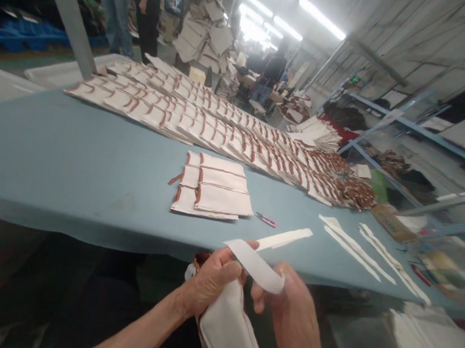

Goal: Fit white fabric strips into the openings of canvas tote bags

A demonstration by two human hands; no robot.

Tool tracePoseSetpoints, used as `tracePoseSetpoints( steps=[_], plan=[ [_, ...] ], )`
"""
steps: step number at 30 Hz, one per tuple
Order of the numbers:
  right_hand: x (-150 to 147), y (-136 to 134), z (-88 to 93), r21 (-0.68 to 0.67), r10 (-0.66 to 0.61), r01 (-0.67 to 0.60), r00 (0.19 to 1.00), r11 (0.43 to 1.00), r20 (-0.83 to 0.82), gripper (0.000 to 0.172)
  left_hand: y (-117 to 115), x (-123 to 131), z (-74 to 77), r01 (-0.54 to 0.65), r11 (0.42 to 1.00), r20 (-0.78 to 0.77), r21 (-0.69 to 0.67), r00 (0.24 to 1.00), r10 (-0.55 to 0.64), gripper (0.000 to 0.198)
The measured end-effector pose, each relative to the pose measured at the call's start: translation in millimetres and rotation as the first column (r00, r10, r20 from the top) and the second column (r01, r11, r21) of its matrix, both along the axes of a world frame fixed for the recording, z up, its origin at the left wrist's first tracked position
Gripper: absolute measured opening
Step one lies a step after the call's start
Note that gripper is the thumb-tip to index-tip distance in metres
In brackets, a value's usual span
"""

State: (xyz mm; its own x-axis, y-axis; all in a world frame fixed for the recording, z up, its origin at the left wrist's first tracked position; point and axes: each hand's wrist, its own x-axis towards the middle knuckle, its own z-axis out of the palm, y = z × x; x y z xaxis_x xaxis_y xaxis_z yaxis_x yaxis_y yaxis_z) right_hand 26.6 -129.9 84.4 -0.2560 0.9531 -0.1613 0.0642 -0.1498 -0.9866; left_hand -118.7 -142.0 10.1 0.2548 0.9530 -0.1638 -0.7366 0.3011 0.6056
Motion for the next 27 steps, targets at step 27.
tracePoseSetpoints(
  steps=[27],
  plan=[
    [-27.5,-13.4,-30.3,0.148,0.252,-0.332,0.883,0.932,0.395,0.034,-62.1,-54.5,19.5,-0.030,0.956,-0.806,0.292,0.530,0.263,0.036]
  ],
)
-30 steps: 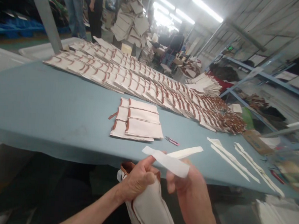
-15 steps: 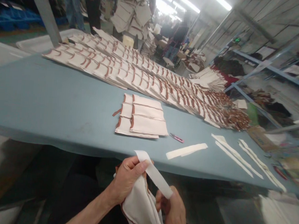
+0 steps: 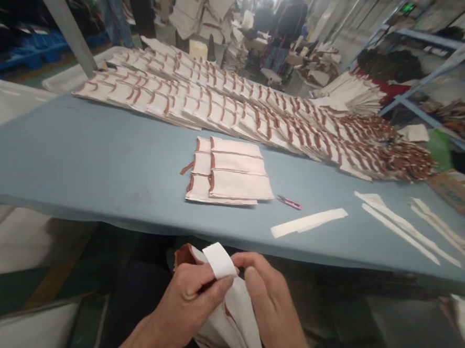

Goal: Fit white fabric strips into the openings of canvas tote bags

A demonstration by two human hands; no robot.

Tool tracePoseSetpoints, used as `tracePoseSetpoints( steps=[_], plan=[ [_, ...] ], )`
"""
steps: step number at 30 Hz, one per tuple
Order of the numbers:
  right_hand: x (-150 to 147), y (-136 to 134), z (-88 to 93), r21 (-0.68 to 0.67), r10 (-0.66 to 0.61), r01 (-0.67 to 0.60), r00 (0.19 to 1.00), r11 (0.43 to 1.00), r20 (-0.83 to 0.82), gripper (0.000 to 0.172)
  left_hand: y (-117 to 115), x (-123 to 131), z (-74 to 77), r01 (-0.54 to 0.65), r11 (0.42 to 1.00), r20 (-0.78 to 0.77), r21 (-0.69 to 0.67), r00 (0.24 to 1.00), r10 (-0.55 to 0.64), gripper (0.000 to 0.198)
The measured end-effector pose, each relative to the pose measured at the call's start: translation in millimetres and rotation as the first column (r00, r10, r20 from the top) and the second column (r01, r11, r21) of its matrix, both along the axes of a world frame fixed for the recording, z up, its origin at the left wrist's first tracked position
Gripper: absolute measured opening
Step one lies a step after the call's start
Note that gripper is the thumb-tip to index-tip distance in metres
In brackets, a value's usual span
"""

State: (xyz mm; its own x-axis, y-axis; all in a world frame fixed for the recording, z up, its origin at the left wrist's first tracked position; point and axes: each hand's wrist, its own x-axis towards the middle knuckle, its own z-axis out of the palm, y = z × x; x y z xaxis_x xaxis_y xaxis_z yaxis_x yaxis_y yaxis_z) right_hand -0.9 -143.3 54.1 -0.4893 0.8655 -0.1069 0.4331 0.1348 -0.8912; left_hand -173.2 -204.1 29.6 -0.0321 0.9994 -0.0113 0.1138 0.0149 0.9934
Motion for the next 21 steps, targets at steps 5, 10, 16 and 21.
tracePoseSetpoints(
  steps=[5,10,16,21],
  plan=[
    [-41.1,-4.0,8.1,-0.056,-0.009,0.002,0.993,0.998,-0.120,0.026,-3.5,4.1,-4.5,-0.046,0.995,-0.074,0.086,0.996,0.052,0.036],
    [-47.9,-11.6,2.2,-0.164,-0.043,0.010,0.979,0.986,-0.201,0.034,-10.3,3.7,-6.4,-0.074,0.996,-0.063,0.048,0.995,0.077,0.037],
    [-43.4,-3.3,-20.0,-0.346,-0.280,0.152,0.889,0.926,-0.361,0.041,-21.8,5.6,-7.7,-0.240,0.963,0.032,-0.125,0.969,0.246,0.042],
    [-27.3,-12.7,-70.5,-0.418,-0.366,0.222,0.879,0.881,-0.305,0.051,-21.4,5.7,-13.8,-0.429,0.888,0.061,-0.165,0.894,0.443,0.062]
  ],
)
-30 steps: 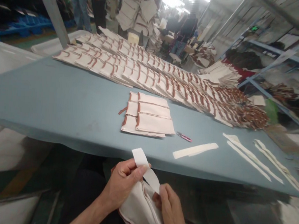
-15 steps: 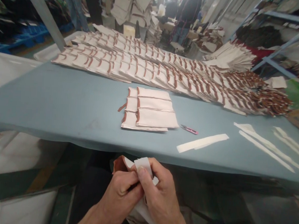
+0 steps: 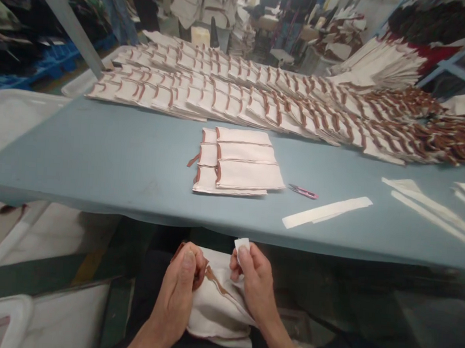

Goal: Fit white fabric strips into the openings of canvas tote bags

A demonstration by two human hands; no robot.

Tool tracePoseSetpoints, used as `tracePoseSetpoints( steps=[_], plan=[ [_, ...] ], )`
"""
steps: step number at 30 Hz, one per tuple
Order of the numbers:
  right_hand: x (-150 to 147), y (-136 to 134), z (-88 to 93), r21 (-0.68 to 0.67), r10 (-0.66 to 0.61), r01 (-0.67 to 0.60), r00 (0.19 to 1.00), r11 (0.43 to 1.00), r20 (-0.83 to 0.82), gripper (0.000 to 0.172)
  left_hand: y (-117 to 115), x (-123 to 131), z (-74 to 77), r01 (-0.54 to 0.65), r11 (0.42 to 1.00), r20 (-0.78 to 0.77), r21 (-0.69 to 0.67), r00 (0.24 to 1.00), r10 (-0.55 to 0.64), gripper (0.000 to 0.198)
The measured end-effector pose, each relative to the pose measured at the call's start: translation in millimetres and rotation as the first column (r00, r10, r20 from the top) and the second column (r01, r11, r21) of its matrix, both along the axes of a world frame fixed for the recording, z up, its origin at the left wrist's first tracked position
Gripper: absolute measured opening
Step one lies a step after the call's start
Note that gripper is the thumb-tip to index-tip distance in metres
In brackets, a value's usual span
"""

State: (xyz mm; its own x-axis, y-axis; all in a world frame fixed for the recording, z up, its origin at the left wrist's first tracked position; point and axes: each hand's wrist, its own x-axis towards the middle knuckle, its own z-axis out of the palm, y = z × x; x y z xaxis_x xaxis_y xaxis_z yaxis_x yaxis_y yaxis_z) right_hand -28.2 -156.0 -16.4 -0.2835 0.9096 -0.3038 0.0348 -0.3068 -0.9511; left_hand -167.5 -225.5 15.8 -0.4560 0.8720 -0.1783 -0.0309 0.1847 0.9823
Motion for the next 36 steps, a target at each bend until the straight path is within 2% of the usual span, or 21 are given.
tracePoseSetpoints(
  steps=[3,6,10,12,14,17,21,23,25,27,30,32,34,36],
  plan=[
    [5.4,-24.4,-27.7,-0.157,0.012,-0.013,1.000,0.988,-0.008,0.053,-4.3,-2.4,-10.2,0.037,0.996,-0.037,-0.075,0.999,-0.039,0.065],
    [4.5,-46.5,-41.5,-0.223,-0.020,0.017,1.000,0.975,-0.013,0.057,-15.8,-5.5,-19.1,0.073,0.985,-0.040,-0.159,0.996,-0.080,0.069],
    [1.1,-56.0,-40.1,-0.257,-0.035,0.028,0.999,0.966,-0.024,0.060,-32.3,-10.8,-17.1,0.217,0.949,-0.008,-0.228,0.974,-0.225,0.070],
    [0.5,-55.8,-36.8,-0.257,-0.019,0.014,1.000,0.966,-0.015,0.059,-37.0,-13.7,-10.7,0.288,0.910,-0.020,-0.298,0.951,-0.308,0.062],
    [0.4,-56.0,-35.1,-0.237,-0.001,0.002,1.000,0.972,0.003,0.059,-39.1,-16.1,-4.0,0.308,0.875,-0.092,-0.373,0.926,-0.365,0.053],
    [1.1,-56.1,-35.7,-0.187,0.025,-0.018,0.999,0.982,0.036,0.058,-39.3,-17.9,2.2,0.308,0.858,-0.172,-0.411,0.898,-0.405,0.047],
    [8.7,-42.8,-33.0,-0.074,0.091,-0.085,0.993,0.994,0.080,0.055,-33.8,-18.9,5.0,0.332,0.879,-0.096,-0.343,0.918,-0.385,0.045],
    [17.0,-30.1,-22.8,0.022,0.122,-0.125,0.985,0.992,0.119,0.051,-27.8,-19.7,7.1,0.345,0.893,-0.042,-0.288,0.927,-0.371,0.044],
    [26.7,-18.8,-2.4,0.107,0.139,-0.159,0.975,0.981,0.173,0.048,-20.0,-20.9,10.7,0.348,0.910,-0.015,-0.225,0.933,-0.361,0.044],
    [34.9,-13.8,27.5,0.164,0.156,-0.197,0.960,0.967,0.231,0.044,-11.3,-22.1,15.3,0.345,0.922,0.020,-0.174,0.938,-0.347,0.044],
    [38.0,-18.0,75.9,0.164,0.176,-0.235,0.935,0.958,0.309,0.038,1.0,-22.8,22.8,0.338,0.933,0.110,-0.124,0.939,-0.326,0.045],
    [33.1,-21.9,98.5,0.156,0.202,-0.276,0.906,0.948,0.373,0.034,7.7,-22.5,27.7,0.350,0.933,0.162,-0.088,0.929,-0.333,0.045],
    [25.8,-21.7,108.5,0.161,0.246,-0.334,0.880,0.929,0.406,0.028,12.7,-22.3,32.0,0.362,0.931,0.198,-0.044,0.917,-0.347,0.044],
    [19.9,-17.3,108.7,0.186,0.282,-0.385,0.864,0.904,0.418,0.025,16.2,-23.0,35.3,0.380,0.925,0.248,-0.015,0.898,-0.365,0.043]
  ],
)
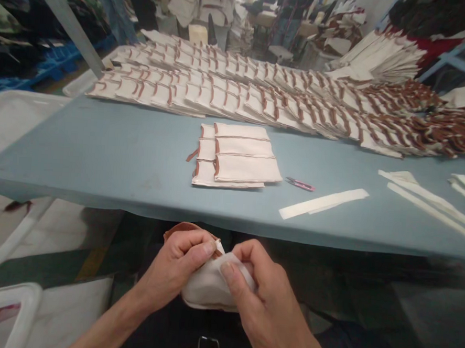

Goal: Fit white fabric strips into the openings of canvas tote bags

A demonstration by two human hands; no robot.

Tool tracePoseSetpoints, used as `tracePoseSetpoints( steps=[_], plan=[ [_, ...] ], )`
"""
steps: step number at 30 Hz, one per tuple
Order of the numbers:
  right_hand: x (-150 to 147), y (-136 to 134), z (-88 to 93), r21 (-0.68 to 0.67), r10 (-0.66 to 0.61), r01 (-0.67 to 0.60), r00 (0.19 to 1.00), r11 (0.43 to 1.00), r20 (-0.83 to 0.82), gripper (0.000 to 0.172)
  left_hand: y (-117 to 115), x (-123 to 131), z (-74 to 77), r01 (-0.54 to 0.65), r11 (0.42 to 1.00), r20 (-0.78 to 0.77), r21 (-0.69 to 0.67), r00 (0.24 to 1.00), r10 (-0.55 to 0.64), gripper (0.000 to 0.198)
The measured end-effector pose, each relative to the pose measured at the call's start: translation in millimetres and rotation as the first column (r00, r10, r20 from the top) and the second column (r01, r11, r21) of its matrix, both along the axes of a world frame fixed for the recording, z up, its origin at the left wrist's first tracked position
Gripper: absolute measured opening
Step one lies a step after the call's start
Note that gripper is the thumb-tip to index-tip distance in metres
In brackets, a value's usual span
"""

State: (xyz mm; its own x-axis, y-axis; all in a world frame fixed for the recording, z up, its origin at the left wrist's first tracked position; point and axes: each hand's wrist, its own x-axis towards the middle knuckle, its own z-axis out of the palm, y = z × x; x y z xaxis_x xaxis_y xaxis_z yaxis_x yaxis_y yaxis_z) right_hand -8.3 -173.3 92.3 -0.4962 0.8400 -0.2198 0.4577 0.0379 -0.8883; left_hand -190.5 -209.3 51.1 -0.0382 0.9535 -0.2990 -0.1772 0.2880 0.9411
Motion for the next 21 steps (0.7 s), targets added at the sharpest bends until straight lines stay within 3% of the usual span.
tracePoseSetpoints(
  steps=[5,12,21],
  plan=[
    [-2.2,11.3,-4.2,0.029,0.063,-0.065,0.997,0.997,0.045,0.027,4.1,-3.9,3.0,0.013,0.995,0.115,-0.100,0.993,-0.001,0.043],
    [-8.4,13.4,9.1,0.042,0.124,-0.128,0.990,0.991,0.072,0.029,3.3,-6.0,8.5,0.016,0.999,0.046,-0.047,0.999,-0.014,0.041],
    [-16.7,13.8,4.4,0.131,0.075,-0.091,0.989,0.987,0.129,0.026,1.5,-4.4,8.7,0.001,1.000,-0.073,-0.008,0.997,-0.002,0.039]
  ],
)
